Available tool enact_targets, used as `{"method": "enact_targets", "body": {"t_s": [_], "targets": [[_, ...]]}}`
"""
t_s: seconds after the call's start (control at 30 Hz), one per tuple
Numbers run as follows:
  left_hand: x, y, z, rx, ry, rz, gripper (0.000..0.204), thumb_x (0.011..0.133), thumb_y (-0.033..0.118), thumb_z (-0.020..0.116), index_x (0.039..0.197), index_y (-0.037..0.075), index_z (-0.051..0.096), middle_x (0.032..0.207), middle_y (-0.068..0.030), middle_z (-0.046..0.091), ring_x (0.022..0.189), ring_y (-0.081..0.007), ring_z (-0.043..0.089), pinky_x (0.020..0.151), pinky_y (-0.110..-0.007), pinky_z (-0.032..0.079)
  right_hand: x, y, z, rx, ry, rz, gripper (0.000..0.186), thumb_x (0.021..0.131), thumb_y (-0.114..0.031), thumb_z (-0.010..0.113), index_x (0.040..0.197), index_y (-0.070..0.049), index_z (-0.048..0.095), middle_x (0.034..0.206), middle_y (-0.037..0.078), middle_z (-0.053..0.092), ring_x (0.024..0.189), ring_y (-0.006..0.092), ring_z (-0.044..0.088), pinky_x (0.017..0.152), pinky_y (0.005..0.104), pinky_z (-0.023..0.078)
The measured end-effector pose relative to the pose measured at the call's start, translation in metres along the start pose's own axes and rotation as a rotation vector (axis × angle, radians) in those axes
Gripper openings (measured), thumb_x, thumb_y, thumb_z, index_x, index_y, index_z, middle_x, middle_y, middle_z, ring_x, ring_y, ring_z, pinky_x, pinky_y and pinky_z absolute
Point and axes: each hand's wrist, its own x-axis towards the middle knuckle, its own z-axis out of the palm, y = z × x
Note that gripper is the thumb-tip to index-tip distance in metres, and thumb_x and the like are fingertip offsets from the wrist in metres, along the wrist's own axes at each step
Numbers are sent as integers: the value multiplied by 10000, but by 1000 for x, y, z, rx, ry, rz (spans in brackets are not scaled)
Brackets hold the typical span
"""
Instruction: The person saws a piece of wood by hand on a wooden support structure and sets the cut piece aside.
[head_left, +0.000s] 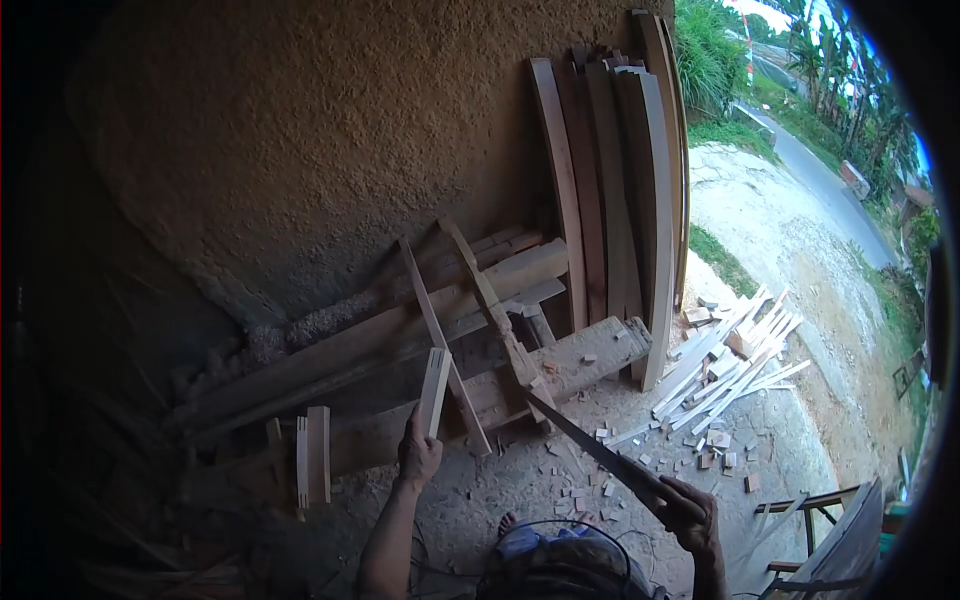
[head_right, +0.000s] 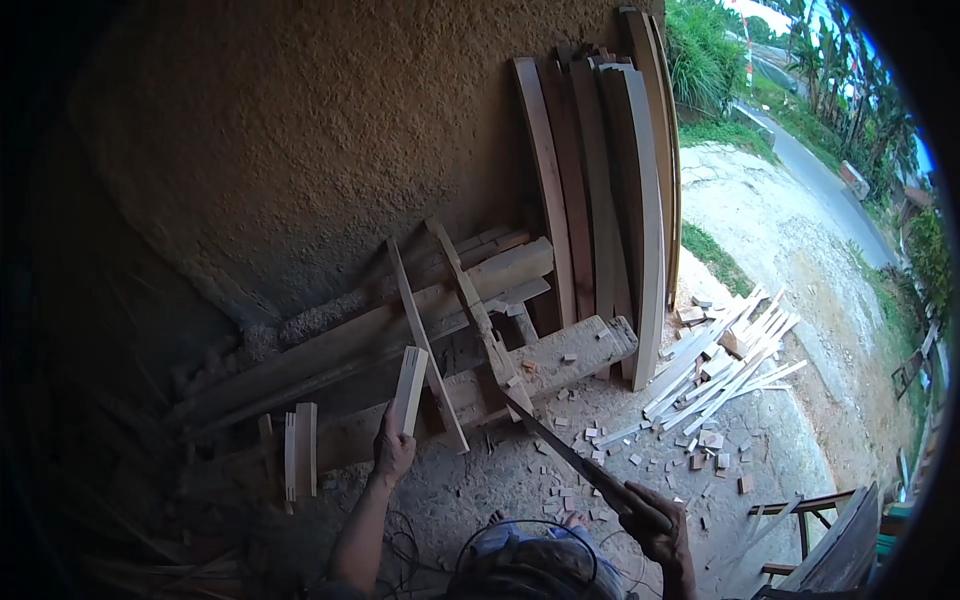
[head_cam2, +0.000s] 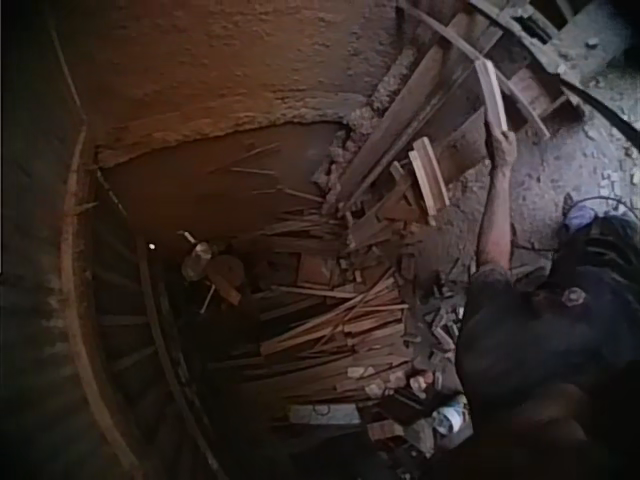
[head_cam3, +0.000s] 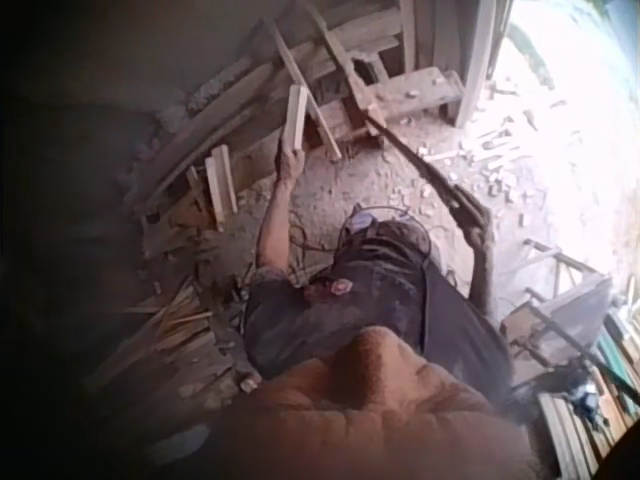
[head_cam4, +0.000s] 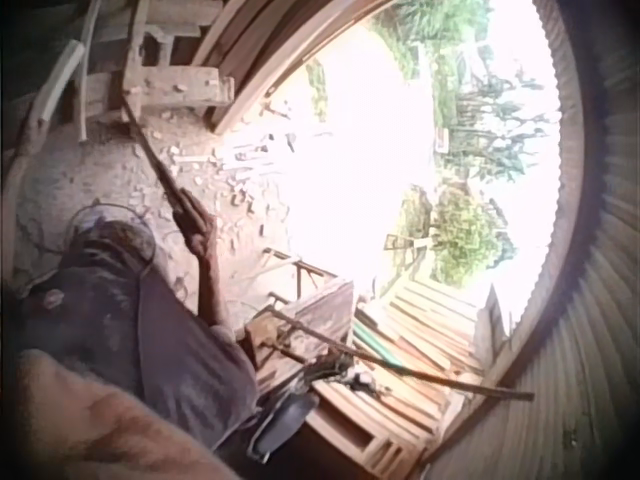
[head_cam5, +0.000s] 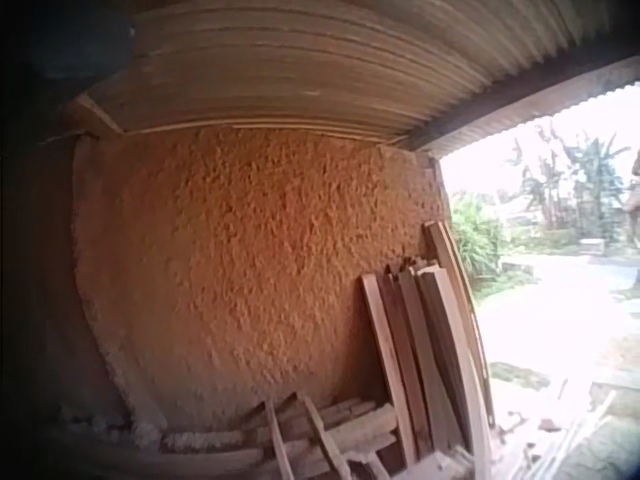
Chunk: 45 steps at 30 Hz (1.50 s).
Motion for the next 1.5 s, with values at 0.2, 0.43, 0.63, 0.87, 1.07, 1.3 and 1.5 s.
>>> {"method": "enact_targets", "body": {"t_s": [0.2, 0.43, 0.63, 0.87, 1.07, 1.3, 1.5], "targets": [[33, 39, 37, 55, -134, 199, 727, 762, -45, 505, 1456, 67, 318, 1383, -256, 463, 1261, -420, 484, 1013, -469, 469, -15, 31, -18, 241, 156, 160, 489, 792, -136, 753, 1243, 1, 622, 918, 81, 694, 651, 105, 625, 543, 245, 498], [66, 35, 83, 269, -200, 545, 657, 840, -2, 540, 1445, 177, 357, 1389, -199, 439, 1277, -419, 468, 1046, -495, 432, -17, 50, -9, 241, 429, 70, 630, 785, -311, 767, 1276, 38, 584, 931, 72, 668, 655, 99, 586, 558, 237, 464], [74, -20, 128, 338, -450, 544, 739, 800, 60, 571, 1490, 179, 335, 1513, -106, 370, 1403, -310, 347, 1191, -454, 221, -12, 46, 15, 202, 497, 115, 620, 755, -205, 800, 1281, 33, 575, 824, 51, 651, 628, 94, 576, 547, 231, 464], [100, 18, 148, 250, -328, 150, 939, 803, 451, 698, 1539, 145, 202, 1556, -110, 281, 1436, -314, 267, 1191, -510, 133, 1, 35, 51, 148, 502, 101, 567, 742, -91, 601, 1285, 68, 563, 808, 28, 587, 616, 88, 524, 589, 241, 452], [116, 24, 174, 241, -329, 104, 1000, 743, 464, 754, 1508, 69, 246, 1462, -168, 399, 1347, -344, 377, 1143, -496, 238, 29, 43, 95, 149, 317, -33, 520, 871, -198, 696, 1329, 4, 556, 883, 67, 660, 663, 127, 574, 565, 271, 469], [125, 5, 169, 124, -297, 202, 821, 760, 462, 720, 1383, 24, 413, 1287, -180, 550, 1169, -351, 528, 1031, -493, 354, 61, 39, 134, 94, 271, -68, 498, 833, -158, 751, 1243, 72, 586, 1078, 195, 688, 934, 223, 687, 809, 320, 528], [130, 0, 198, 128, -109, 30, 493, 879, 408, 577, 1230, 62, 578, 1174, -169, 618, 1116, -328, 566, 1018, -488, 349, 73, 35, 147, 0, 259, -146, 506, 828, -168, 759, 1228, 88, 585, 1030, 187, 702, 907, 219, 694, 791, 322, 533]]}}
